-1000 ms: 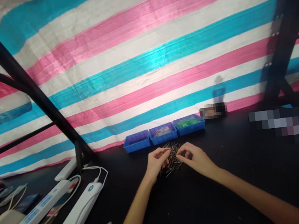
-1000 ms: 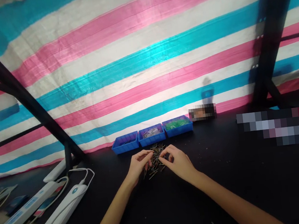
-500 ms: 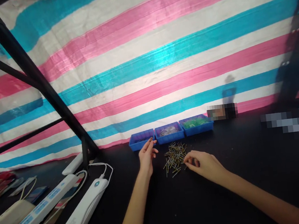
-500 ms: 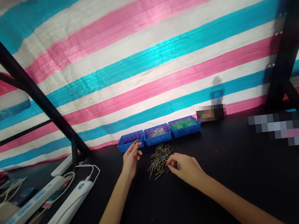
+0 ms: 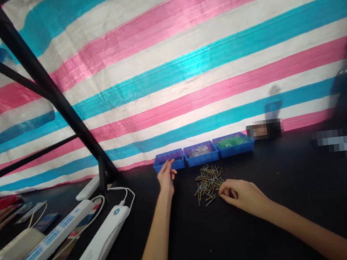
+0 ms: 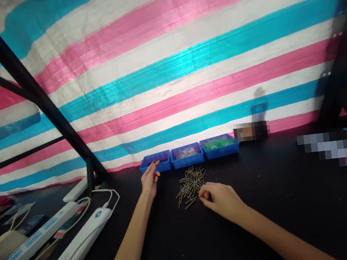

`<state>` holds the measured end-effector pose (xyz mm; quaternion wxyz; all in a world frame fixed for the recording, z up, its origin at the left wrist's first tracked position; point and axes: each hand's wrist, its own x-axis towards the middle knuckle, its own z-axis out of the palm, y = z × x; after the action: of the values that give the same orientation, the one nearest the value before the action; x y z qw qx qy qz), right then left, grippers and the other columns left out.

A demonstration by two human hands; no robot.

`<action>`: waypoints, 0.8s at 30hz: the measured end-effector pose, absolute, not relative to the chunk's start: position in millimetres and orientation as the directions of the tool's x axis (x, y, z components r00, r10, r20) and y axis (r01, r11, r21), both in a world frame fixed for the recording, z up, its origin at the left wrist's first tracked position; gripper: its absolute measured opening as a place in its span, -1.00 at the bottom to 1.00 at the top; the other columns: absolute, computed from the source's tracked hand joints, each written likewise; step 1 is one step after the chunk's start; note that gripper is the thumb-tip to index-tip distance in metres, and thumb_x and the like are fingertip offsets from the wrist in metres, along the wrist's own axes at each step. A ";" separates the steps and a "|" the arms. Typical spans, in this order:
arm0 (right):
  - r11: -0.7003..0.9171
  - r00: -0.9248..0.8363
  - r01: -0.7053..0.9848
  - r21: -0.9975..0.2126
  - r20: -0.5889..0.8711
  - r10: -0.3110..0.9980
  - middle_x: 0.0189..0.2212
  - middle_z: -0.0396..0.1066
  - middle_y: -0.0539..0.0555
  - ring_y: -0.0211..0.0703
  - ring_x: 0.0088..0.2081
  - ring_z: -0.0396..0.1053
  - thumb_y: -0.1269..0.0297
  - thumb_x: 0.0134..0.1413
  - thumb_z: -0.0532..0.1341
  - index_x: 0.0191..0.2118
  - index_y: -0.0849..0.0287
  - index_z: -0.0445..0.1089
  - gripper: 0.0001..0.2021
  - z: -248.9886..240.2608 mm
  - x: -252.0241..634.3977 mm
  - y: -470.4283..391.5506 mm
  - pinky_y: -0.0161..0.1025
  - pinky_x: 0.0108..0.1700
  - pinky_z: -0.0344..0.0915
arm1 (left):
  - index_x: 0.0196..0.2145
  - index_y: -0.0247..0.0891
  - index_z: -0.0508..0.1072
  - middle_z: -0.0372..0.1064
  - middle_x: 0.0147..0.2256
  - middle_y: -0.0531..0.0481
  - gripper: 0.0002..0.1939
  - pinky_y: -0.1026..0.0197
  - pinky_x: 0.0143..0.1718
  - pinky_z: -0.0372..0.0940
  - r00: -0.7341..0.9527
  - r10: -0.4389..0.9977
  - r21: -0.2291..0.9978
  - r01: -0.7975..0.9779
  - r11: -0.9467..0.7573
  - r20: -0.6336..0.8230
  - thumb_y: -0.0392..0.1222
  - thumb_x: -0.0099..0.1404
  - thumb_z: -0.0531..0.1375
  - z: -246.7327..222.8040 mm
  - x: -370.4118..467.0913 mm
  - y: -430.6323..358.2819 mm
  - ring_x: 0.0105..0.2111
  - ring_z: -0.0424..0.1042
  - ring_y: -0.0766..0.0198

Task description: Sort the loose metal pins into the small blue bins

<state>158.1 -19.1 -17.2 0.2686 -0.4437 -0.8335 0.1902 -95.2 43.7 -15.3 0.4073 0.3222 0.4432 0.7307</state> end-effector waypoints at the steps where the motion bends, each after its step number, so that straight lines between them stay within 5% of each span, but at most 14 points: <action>1: 0.538 -0.465 0.638 -0.552 0.281 0.840 -0.53 0.37 -0.11 -0.32 -0.56 0.26 0.34 -0.11 0.12 -0.42 0.02 0.38 -0.89 -17.4 158.0 -19.0 -0.37 -0.51 0.08 | -0.15 -0.36 0.41 0.33 -0.10 -0.28 -0.60 0.45 -0.80 -0.08 -0.460 0.881 0.905 -0.322 -0.279 0.108 -0.22 0.02 0.25 -15.4 -97.5 44.4 -0.68 0.25 0.55; 8: 0.553 -0.462 0.631 -0.543 0.310 0.831 -0.47 0.36 -0.09 -0.33 -0.55 0.25 0.34 -0.10 0.13 -0.39 0.00 0.39 -0.87 -17.2 157.5 -19.0 -0.38 -0.52 0.06 | -0.01 -0.31 0.29 0.18 0.03 -0.29 -0.44 0.45 -0.77 -0.06 -0.318 0.941 0.925 -0.311 -0.218 0.115 -0.32 -0.01 0.28 -9.1 -102.2 44.6 -0.46 0.44 0.33; 16: 0.549 -0.472 0.635 -0.544 0.290 0.833 -0.35 0.32 -0.07 -0.38 -0.56 0.25 0.25 -0.06 0.12 -0.38 0.01 0.39 -0.88 -16.0 161.6 -19.5 -0.38 -0.52 0.09 | 0.08 -0.28 0.14 0.01 0.11 -0.31 -0.34 0.46 -0.71 0.02 -0.252 0.963 0.926 -0.332 -0.181 0.098 -0.38 0.02 0.25 1.0 -95.4 39.6 -0.20 0.40 0.10; 21: 0.559 -0.495 0.623 -0.546 0.278 0.823 -0.31 0.31 -0.08 -0.39 -0.54 0.26 0.23 -0.03 0.11 -0.38 0.02 0.39 -0.88 -15.5 164.2 -18.6 -0.39 -0.49 0.10 | 0.07 -0.23 0.15 -0.11 0.15 -0.26 -0.34 0.45 -0.69 0.08 -0.241 0.966 0.920 -0.350 -0.177 0.094 -0.40 0.01 0.24 5.0 -93.9 36.7 -0.16 0.37 0.07; 24: 0.557 -0.497 0.623 -0.549 0.272 0.824 -0.32 0.31 -0.08 -0.39 -0.54 0.26 0.23 -0.03 0.11 -0.39 0.02 0.39 -0.88 -15.1 164.8 -18.2 -0.39 -0.49 0.09 | 0.01 -0.24 0.24 0.00 0.12 -0.23 -0.45 0.44 -0.69 0.08 -0.210 0.971 0.941 -0.292 -0.174 0.115 -0.33 0.03 0.23 1.8 -93.5 34.2 -0.22 0.40 0.11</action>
<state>164.8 -18.2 -15.1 0.2597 -0.4287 -0.8434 0.1935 -93.5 34.2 1.8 0.4837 0.4014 0.4231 0.6526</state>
